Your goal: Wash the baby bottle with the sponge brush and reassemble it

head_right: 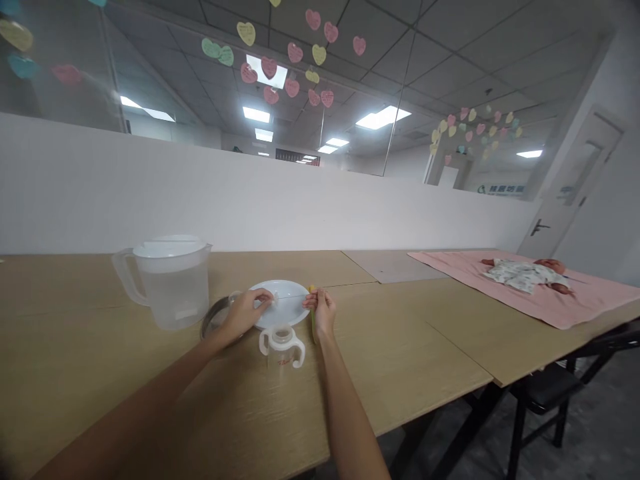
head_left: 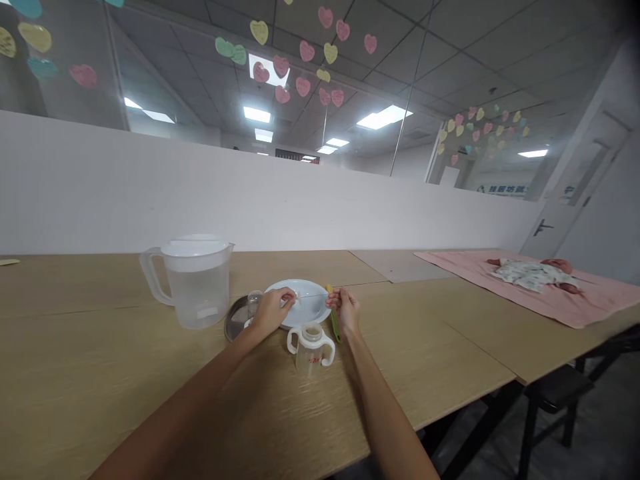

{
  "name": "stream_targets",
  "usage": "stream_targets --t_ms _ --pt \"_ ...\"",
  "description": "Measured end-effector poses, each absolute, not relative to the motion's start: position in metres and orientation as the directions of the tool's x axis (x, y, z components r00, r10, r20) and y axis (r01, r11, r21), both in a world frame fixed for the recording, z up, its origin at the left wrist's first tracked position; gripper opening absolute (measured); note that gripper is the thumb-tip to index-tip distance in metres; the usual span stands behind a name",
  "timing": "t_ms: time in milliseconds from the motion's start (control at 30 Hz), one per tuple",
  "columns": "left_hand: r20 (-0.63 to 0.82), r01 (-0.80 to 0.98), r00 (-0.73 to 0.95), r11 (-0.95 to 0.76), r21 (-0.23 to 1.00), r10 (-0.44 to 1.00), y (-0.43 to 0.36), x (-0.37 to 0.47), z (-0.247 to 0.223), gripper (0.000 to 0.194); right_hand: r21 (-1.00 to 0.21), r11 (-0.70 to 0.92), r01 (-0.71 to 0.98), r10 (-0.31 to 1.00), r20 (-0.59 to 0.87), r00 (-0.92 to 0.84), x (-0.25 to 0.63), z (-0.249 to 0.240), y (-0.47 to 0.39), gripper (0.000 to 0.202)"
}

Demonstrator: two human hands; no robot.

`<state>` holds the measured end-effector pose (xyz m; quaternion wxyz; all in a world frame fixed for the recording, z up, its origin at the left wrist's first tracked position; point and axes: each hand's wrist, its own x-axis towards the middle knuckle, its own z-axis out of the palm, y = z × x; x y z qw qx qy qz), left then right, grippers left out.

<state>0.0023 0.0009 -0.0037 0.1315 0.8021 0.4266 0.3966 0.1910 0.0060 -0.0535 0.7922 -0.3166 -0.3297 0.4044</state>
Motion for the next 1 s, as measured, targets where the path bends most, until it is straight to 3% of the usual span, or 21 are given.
stream_targets --t_ms 367,600,1000 --pt "0.569 0.541 0.295 -0.625 0.562 0.768 -0.004 0.007 0.001 0.019 -0.759 0.439 -0.482 0.889 0.288 0.356 0.188 -0.055 0.005 0.037" --pt "0.591 0.643 0.347 -0.644 0.415 0.728 -0.004 0.007 0.002 0.021 -0.773 0.420 -0.476 0.901 0.294 0.319 0.184 -0.051 0.002 0.036" --pt "0.626 0.700 0.380 -0.654 0.287 0.681 -0.016 0.013 0.010 0.023 -0.754 0.374 -0.540 0.925 0.256 0.283 0.179 -0.049 0.001 0.038"
